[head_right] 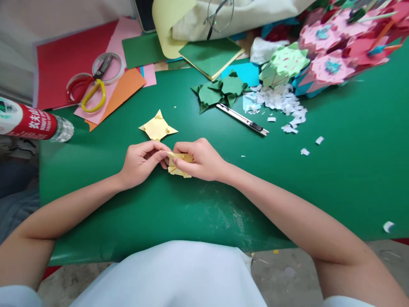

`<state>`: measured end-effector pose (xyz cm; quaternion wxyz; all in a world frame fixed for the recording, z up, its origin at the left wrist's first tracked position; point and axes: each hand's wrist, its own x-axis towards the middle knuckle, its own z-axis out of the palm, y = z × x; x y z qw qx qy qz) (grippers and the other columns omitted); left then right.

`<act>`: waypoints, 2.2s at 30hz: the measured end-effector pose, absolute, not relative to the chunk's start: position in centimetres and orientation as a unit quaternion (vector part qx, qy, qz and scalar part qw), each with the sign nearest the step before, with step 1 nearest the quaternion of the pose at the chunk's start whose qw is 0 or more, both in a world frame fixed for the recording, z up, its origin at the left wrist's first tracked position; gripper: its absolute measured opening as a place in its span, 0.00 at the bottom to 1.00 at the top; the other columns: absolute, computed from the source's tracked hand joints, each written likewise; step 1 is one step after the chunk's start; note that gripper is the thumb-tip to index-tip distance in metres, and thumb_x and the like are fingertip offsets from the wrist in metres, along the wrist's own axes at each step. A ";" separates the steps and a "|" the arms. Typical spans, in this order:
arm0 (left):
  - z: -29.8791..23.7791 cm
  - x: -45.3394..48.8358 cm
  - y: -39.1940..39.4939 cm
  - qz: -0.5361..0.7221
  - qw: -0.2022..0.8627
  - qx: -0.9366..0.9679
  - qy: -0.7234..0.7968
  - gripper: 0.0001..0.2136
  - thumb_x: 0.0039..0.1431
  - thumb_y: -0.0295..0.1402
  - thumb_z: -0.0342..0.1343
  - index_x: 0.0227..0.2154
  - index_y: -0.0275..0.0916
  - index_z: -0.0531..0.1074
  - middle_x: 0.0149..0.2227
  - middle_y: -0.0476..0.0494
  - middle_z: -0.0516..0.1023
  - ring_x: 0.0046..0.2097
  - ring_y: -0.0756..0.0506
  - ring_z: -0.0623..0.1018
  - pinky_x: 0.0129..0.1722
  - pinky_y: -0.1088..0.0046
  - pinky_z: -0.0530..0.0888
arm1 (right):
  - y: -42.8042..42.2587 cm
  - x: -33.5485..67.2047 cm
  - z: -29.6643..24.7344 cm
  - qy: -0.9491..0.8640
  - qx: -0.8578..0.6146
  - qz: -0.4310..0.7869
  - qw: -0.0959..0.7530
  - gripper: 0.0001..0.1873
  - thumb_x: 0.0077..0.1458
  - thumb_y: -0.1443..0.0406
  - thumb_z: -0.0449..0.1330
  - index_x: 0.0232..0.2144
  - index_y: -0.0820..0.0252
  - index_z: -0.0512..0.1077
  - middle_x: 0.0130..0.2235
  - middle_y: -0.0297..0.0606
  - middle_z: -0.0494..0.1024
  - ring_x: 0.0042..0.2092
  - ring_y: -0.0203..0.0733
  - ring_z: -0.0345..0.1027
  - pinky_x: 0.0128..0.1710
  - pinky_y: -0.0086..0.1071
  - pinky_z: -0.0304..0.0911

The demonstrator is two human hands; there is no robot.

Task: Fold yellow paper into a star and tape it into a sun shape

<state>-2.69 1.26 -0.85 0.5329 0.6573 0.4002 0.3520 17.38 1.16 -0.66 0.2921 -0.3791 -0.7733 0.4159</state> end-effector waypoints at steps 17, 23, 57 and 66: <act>-1.2 -2.9 1.2 0.366 0.534 0.638 0.417 0.12 0.63 0.41 0.57 0.31 0.38 0.72 0.25 0.50 0.78 0.25 0.53 0.79 0.28 0.78 0.77 | 1.2 17.5 -0.7 -0.759 -0.376 0.435 0.306 0.14 0.58 0.62 0.56 0.23 0.61 0.66 0.18 0.25 0.61 0.21 0.26 0.50 0.23 0.23 0.47; -1.2 -3.0 1.2 0.368 0.523 0.651 0.409 0.12 0.65 0.40 0.56 0.31 0.37 0.72 0.24 0.50 0.79 0.25 0.53 0.79 0.27 0.79 0.76 | 1.3 17.5 -0.7 -0.757 -0.374 0.441 0.304 0.15 0.59 0.61 0.56 0.22 0.61 0.65 0.18 0.25 0.62 0.21 0.26 0.50 0.23 0.23 0.47; -0.8 -2.8 1.3 0.333 0.526 0.671 0.402 0.08 0.59 0.34 0.59 0.29 0.35 0.72 0.26 0.48 0.76 0.28 0.52 0.77 0.28 0.79 0.76 | 1.0 17.5 -0.8 -0.788 -0.344 0.420 0.291 0.16 0.64 0.58 0.54 0.27 0.62 0.69 0.19 0.26 0.67 0.21 0.25 0.55 0.24 0.21 0.49; -0.9 -2.8 1.2 0.345 0.550 0.649 0.397 0.05 0.57 0.31 0.62 0.29 0.35 0.73 0.27 0.48 0.77 0.29 0.52 0.79 0.30 0.80 0.78 | 1.1 17.4 -0.7 -0.780 -0.349 0.416 0.312 0.16 0.63 0.59 0.56 0.25 0.63 0.68 0.18 0.25 0.65 0.20 0.24 0.53 0.23 0.21 0.48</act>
